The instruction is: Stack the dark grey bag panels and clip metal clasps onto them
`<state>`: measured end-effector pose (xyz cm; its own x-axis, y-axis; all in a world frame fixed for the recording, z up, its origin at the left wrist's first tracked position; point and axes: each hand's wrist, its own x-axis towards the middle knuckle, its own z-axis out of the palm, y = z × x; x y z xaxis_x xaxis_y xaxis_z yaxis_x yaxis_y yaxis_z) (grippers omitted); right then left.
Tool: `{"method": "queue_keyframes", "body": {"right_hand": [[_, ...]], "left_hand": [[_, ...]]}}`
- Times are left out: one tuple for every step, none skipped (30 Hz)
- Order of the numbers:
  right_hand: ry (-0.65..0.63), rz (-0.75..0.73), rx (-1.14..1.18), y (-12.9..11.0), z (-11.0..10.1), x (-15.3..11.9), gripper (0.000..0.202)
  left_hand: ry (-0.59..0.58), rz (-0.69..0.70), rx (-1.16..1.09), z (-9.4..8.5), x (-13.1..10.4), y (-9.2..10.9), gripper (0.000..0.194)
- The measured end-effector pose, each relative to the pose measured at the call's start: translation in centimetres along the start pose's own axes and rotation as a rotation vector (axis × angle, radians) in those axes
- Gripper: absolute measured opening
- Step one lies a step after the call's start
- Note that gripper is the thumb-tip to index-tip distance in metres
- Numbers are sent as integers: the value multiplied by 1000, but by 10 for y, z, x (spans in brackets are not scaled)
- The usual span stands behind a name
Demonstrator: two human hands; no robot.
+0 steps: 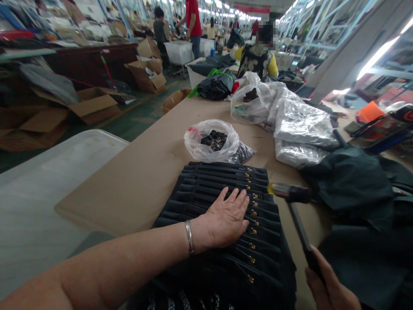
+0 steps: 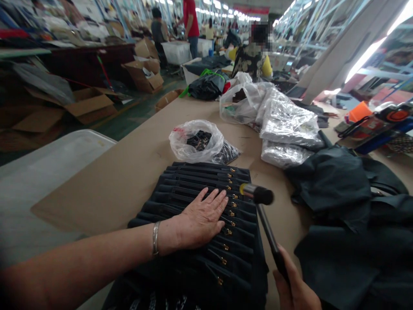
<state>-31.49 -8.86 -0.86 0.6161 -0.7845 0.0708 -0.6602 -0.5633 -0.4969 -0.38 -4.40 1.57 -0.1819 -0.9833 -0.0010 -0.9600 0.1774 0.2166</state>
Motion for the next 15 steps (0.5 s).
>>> {"method": "queue_keyframes", "body": {"right_hand": [[-72,-7,21,0,2,2,46],[-133,-9,40,1,4,3,45],[-163,-3,52,2,6,3,44],[-163,8,58,3,6,2,44],[-141,20,59,4,6,-1,45],[-94,36,56,5,6,-5,46],[-33,57,52,6,6,-10,47],[13,75,49,6,6,-14,48],[32,86,48,6,6,-17,49],[19,84,49,6,5,-19,49],[-19,70,50,5,5,-20,47],[-74,44,50,4,4,-20,45],[-120,11,46,4,2,-20,44],[-141,-15,34,3,0,-20,43],[-136,-31,19,2,-1,-22,43]], "left_hand": [[-3,-6,-5,0,0,0,59],[-8,-14,-11,-1,0,0,59],[-14,-20,-15,-1,0,0,59],[-21,-22,-18,-2,0,0,59],[-25,-22,-18,-2,1,0,59],[-30,-19,-17,-2,1,0,59],[-34,-16,-15,-2,1,0,59],[-39,-12,-12,-3,2,0,59],[-48,-11,-9,-3,2,0,60],[-63,-14,-8,-4,2,0,60],[-83,-21,-8,-5,3,0,60],[-104,-27,-11,-6,3,0,59],[-118,-31,-16,-7,3,0,59],[-120,-30,-22,-8,3,0,59],[-112,-27,-24,-7,3,0,59]]}}
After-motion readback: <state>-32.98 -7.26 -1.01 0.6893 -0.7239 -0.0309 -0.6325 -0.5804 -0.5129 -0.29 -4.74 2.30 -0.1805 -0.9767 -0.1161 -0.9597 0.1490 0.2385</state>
